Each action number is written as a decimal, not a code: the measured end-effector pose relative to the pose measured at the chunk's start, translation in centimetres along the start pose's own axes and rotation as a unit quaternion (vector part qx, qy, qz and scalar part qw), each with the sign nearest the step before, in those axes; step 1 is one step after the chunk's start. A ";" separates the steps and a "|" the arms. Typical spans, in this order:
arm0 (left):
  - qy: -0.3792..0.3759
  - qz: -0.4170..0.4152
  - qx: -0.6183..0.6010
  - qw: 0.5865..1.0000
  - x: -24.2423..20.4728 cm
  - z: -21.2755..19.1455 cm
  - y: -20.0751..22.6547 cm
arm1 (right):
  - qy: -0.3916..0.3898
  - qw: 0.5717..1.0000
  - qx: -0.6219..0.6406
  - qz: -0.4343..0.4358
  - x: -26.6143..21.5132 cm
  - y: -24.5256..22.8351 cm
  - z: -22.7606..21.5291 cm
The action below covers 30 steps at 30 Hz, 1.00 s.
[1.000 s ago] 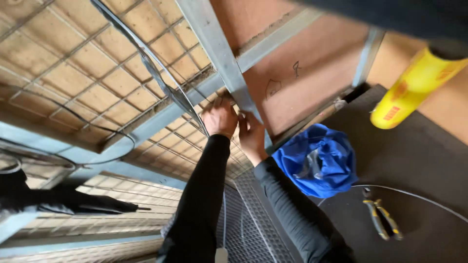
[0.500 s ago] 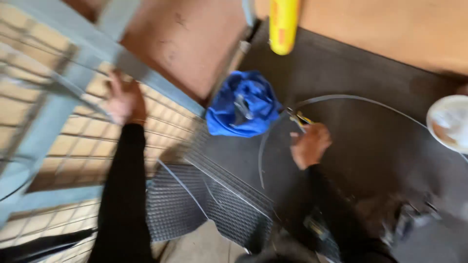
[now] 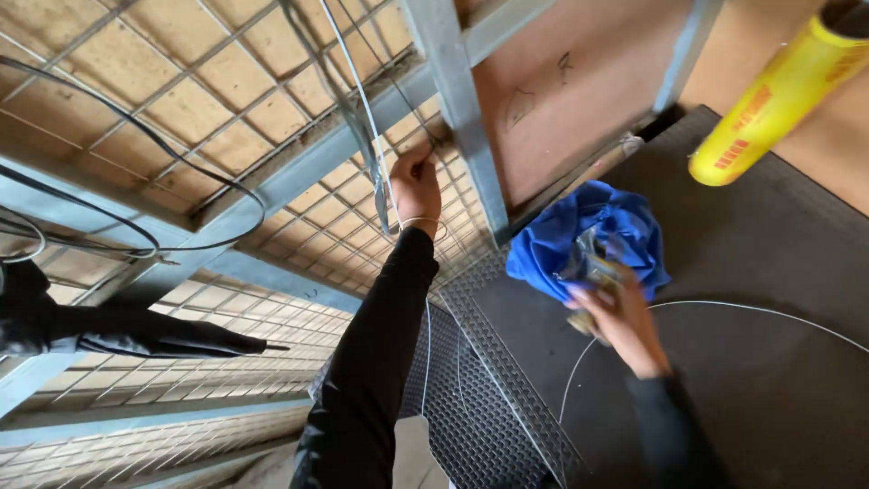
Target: The person pulls a wire through a metal frame, cuts it with pliers, and strips the casing from the wire ends. They then insert the wires into a connector and use a fusion splicer to join them.
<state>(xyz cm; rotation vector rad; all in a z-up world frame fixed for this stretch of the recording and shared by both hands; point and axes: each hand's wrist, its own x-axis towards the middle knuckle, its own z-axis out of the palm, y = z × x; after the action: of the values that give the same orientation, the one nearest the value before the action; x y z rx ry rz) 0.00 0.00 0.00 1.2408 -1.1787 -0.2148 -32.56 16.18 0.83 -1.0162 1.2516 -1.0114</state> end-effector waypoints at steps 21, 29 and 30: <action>-0.024 -0.207 -0.221 0.953 -1.0 1.6 -1.9 | -0.195 0.834 -0.455 -0.244 20.1 -8.1 12.3; -0.040 -0.178 -0.190 0.965 -1.6 3.1 -5.3 | -0.210 0.892 -0.398 -0.046 16.8 -12.3 13.1; -0.039 -0.172 -0.193 0.965 -2.2 3.3 -5.5 | -0.208 0.892 -0.399 -0.052 17.5 -10.6 13.2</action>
<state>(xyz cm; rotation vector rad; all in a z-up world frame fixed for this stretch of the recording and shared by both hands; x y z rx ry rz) -1.07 -2.64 -6.14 1.0879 -0.9228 -0.7237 -18.84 -2.87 7.47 -1.8363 1.2634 -0.2784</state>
